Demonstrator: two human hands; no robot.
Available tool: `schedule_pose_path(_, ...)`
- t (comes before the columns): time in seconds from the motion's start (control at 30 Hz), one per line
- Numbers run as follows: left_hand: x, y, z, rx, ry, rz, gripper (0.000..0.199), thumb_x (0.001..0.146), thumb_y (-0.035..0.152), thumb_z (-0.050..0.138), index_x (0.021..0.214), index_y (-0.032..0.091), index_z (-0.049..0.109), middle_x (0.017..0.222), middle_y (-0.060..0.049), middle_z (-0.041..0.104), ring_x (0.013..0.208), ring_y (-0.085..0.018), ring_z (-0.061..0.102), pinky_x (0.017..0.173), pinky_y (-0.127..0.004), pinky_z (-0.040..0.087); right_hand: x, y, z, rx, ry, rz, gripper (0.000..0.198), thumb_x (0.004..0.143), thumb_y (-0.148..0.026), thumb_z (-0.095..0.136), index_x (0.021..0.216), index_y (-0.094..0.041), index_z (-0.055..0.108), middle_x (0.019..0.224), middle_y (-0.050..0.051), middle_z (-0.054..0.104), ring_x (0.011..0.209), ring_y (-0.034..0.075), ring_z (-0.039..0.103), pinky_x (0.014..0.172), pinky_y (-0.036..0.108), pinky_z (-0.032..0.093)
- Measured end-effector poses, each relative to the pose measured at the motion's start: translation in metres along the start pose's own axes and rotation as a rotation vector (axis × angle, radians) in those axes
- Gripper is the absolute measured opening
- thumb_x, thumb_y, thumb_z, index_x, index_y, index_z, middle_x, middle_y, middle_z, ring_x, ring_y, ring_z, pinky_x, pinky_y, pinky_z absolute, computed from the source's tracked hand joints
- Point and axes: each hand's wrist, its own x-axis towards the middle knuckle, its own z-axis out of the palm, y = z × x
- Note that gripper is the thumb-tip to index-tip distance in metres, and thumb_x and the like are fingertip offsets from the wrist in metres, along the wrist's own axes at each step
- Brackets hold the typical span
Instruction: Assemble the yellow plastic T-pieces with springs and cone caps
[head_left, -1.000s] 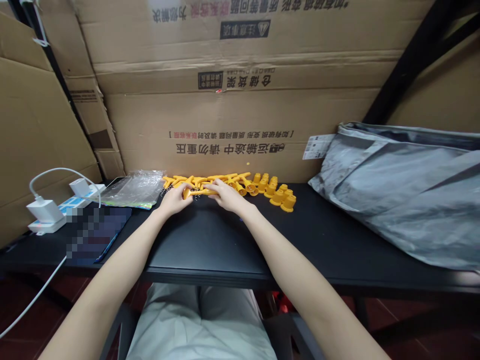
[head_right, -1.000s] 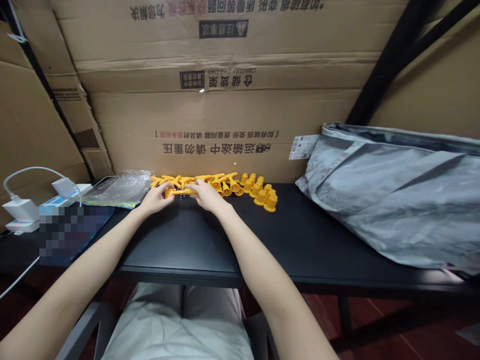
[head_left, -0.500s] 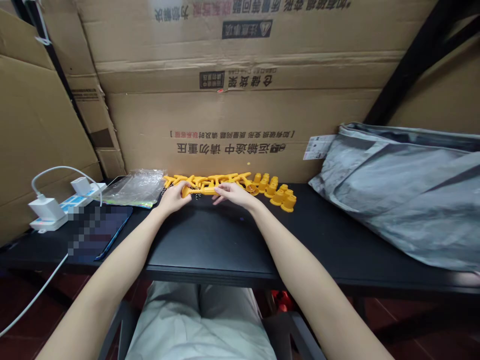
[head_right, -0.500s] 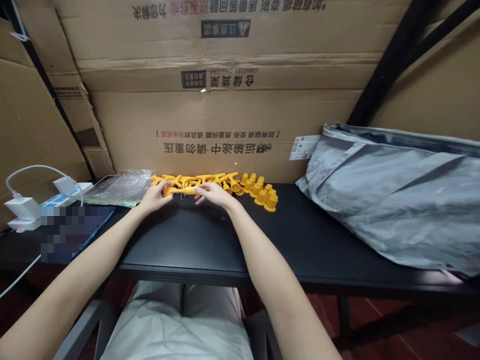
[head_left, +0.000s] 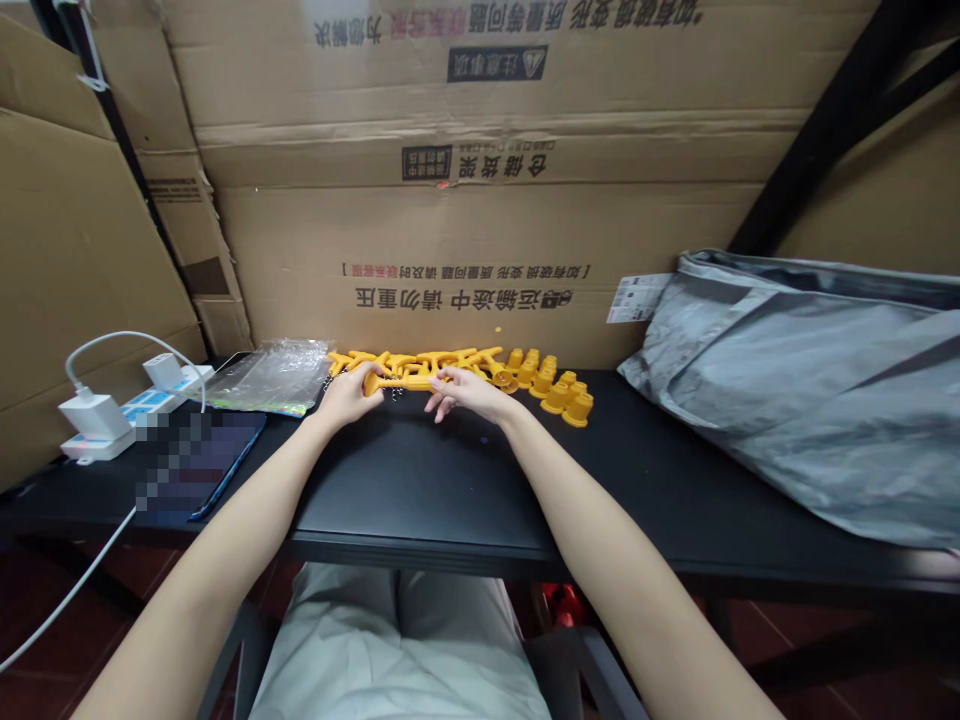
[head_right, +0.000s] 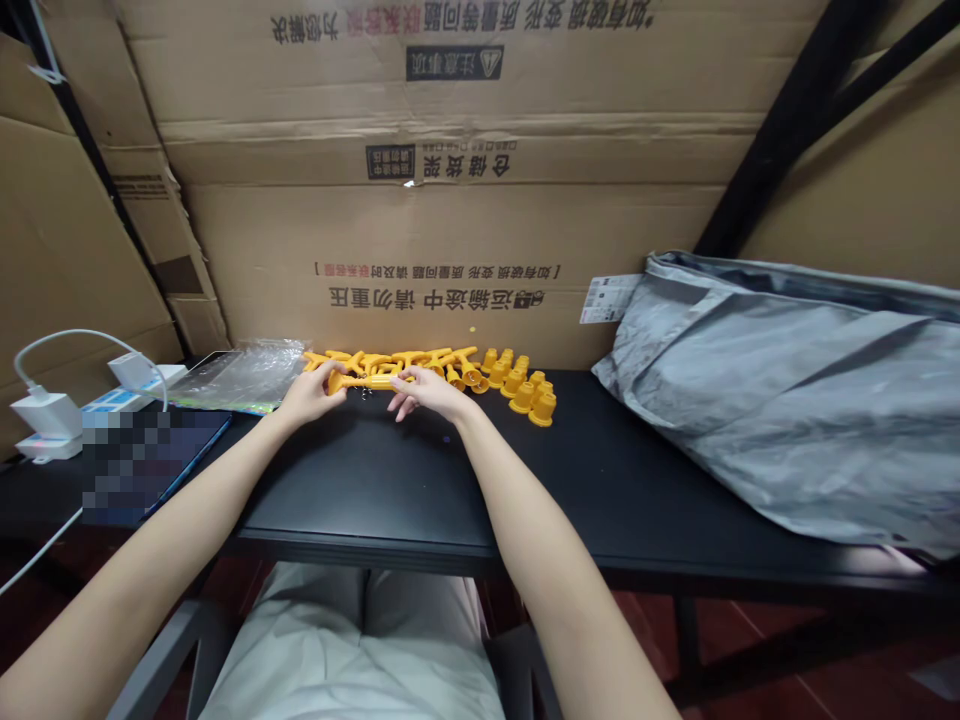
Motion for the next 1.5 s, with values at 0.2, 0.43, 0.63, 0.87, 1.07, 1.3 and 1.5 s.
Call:
schedule_pose_path(0.2,0.0,0.002,-0.001,-0.024,0.01,-0.001,0.031,0.074,0.028,0.06,0.104,0.023,0.058,0.07,0.003,0.059,0.066,-0.016,0.057,0.066,-0.026,0.043,0.004,0.0,0.007,-0.034,0.106,0.063,0.036,0.098,-0.043,0.045,0.075,-0.016,0.049,0.06,0.007,0.068,0.042,0.01,0.06,0.044,0.018,0.043)
schedule_pose_path(0.43,0.0,-0.002,0.002,-0.029,0.001,0.012,0.027,0.075,0.033,0.063,0.099,0.023,0.058,0.076,0.001,0.063,0.071,-0.017,0.06,0.069,-0.026,0.044,0.0,-0.003,0.004,-0.018,0.085,0.072,0.021,0.098,-0.032,0.047,0.1,-0.012,0.055,0.073,0.007,0.071,0.051,0.01,0.064,0.048,0.018,0.046)
schedule_pose_path(0.63,0.0,-0.004,0.005,-0.033,-0.002,0.02,0.027,0.076,0.039,0.064,0.097,0.022,0.056,0.077,0.0,0.063,0.069,-0.017,0.059,0.066,-0.027,0.042,0.002,0.005,0.0,-0.03,0.057,0.022,0.039,0.09,-0.017,0.059,0.126,-0.013,0.043,0.077,0.004,0.072,0.058,0.011,0.066,0.056,0.02,0.051)
schedule_pose_path(0.87,0.0,-0.004,0.004,-0.048,0.012,0.025,0.028,0.076,0.04,0.064,0.096,0.022,0.056,0.074,0.002,0.061,0.066,-0.016,0.058,0.064,-0.026,0.041,0.004,0.007,-0.001,-0.038,0.046,-0.017,0.022,0.09,-0.019,0.059,0.108,-0.014,0.047,0.071,0.003,0.071,0.055,0.011,0.065,0.054,0.021,0.048)
schedule_pose_path(1.07,-0.001,-0.001,0.003,-0.049,0.011,0.026,0.028,0.076,0.04,0.064,0.096,0.022,0.056,0.075,0.001,0.062,0.068,-0.016,0.058,0.065,-0.026,0.042,0.002,0.002,0.001,-0.016,0.039,-0.017,0.019,0.095,-0.031,0.054,0.086,-0.015,0.051,0.066,0.004,0.07,0.05,0.01,0.063,0.049,0.019,0.045)
schedule_pose_path(1.3,-0.001,-0.002,0.004,-0.052,0.008,0.032,0.029,0.077,0.04,0.064,0.098,0.023,0.056,0.078,0.0,0.064,0.069,-0.017,0.059,0.065,-0.027,0.042,0.004,0.001,0.005,0.011,0.085,0.025,0.028,0.095,-0.039,0.054,0.078,-0.016,0.051,0.061,0.005,0.069,0.045,0.01,0.061,0.044,0.018,0.043)
schedule_pose_path(1.5,-0.001,-0.002,0.005,-0.061,0.009,0.047,0.029,0.077,0.04,0.063,0.099,0.022,0.056,0.081,0.0,0.064,0.071,-0.017,0.059,0.067,-0.027,0.043,0.004,-0.002,0.009,0.019,0.127,0.065,0.031,0.096,-0.039,0.05,0.076,-0.016,0.05,0.058,0.006,0.069,0.043,0.01,0.06,0.043,0.018,0.043)
